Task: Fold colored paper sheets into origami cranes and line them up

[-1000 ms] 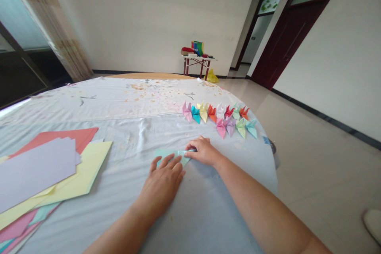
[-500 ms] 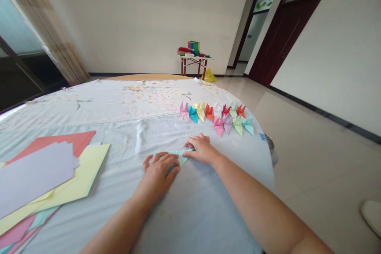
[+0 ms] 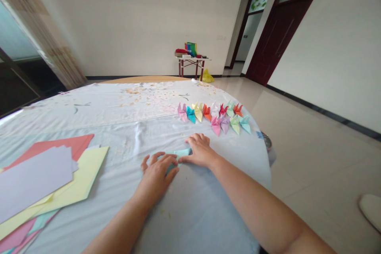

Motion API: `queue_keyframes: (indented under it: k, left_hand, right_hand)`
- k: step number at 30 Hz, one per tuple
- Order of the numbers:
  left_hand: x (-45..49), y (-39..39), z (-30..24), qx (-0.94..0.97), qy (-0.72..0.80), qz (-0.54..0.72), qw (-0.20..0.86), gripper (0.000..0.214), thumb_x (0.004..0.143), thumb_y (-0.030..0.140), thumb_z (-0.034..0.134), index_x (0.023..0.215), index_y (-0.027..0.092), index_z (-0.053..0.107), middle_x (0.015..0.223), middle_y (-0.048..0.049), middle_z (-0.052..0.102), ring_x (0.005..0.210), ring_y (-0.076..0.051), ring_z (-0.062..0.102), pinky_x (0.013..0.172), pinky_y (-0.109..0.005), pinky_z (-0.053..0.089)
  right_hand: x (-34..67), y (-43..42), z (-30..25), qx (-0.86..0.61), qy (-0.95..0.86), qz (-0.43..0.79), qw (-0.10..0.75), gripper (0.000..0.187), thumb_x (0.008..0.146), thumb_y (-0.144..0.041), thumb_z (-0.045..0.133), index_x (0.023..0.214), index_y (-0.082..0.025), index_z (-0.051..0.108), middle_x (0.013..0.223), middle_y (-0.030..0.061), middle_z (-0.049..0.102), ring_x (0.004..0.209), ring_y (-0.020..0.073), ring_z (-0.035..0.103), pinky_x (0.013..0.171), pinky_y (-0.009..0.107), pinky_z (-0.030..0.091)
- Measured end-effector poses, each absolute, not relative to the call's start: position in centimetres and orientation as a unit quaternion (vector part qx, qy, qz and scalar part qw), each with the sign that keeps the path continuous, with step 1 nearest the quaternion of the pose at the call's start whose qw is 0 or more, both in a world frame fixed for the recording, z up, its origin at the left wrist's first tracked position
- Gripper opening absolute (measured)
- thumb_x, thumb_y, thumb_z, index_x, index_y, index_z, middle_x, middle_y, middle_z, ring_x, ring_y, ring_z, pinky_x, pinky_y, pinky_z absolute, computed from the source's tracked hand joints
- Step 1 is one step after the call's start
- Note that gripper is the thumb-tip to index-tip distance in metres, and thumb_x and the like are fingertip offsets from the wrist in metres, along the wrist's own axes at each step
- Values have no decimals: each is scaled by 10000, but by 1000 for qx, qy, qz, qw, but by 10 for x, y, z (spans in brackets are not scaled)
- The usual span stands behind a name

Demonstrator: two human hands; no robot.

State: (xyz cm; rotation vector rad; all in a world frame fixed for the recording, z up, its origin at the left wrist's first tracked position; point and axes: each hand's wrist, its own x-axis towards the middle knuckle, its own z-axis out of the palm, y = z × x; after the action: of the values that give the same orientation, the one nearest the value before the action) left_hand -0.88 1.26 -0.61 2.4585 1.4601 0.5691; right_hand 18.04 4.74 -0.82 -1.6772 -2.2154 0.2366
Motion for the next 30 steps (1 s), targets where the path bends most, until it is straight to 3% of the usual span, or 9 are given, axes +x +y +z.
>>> queue_keyframes:
  k: [9, 14, 17, 23, 30]
  left_hand:
    - [-10, 13, -7, 844, 493, 184, 109, 119, 804, 331, 476, 844, 300, 583, 1103, 36, 629, 1121, -270, 426, 950, -548, 127]
    - [-9, 12, -7, 848, 488, 179, 102, 111, 809, 315, 469, 844, 297, 574, 1117, 40, 620, 1125, -267, 423, 959, -552, 116]
    - [-9, 11, -8, 851, 485, 178, 91, 126, 818, 315, 453, 858, 301, 571, 1141, 36, 606, 1141, -263, 414, 970, -548, 114]
    - [-8, 10, -9, 851, 490, 170, 80, 131, 816, 304, 451, 874, 286, 567, 1193, 14, 578, 1173, -263, 399, 987, -546, 101]
    - [-8, 10, -11, 853, 490, 164, 74, 141, 819, 283, 444, 887, 277, 567, 1229, 2, 554, 1172, -256, 400, 993, -547, 100]
  right_hand:
    - [210, 60, -5, -684, -707, 101, 150, 566, 577, -581, 666, 1020, -249, 552, 1095, 76, 495, 1034, 276, 391, 854, 409, 300]
    - [213, 60, 0, -687, -692, 104, 197, 412, 691, -489, 619, 1018, -248, 554, 1054, 60, 517, 1024, 234, 415, 851, 374, 307]
    - [199, 55, -1, -648, -720, 104, 226, 466, 680, -558, 598, 1022, -246, 546, 1047, 58, 513, 1019, 228, 411, 848, 366, 306]
    - [199, 59, -8, -663, -721, 114, 164, 493, 607, -559, 660, 978, -247, 572, 1041, 60, 520, 1013, 251, 403, 828, 377, 300]
    - [209, 59, 0, -640, -727, 124, 216, 283, 736, -444, 599, 921, -230, 599, 973, 38, 560, 974, 204, 436, 824, 346, 294]
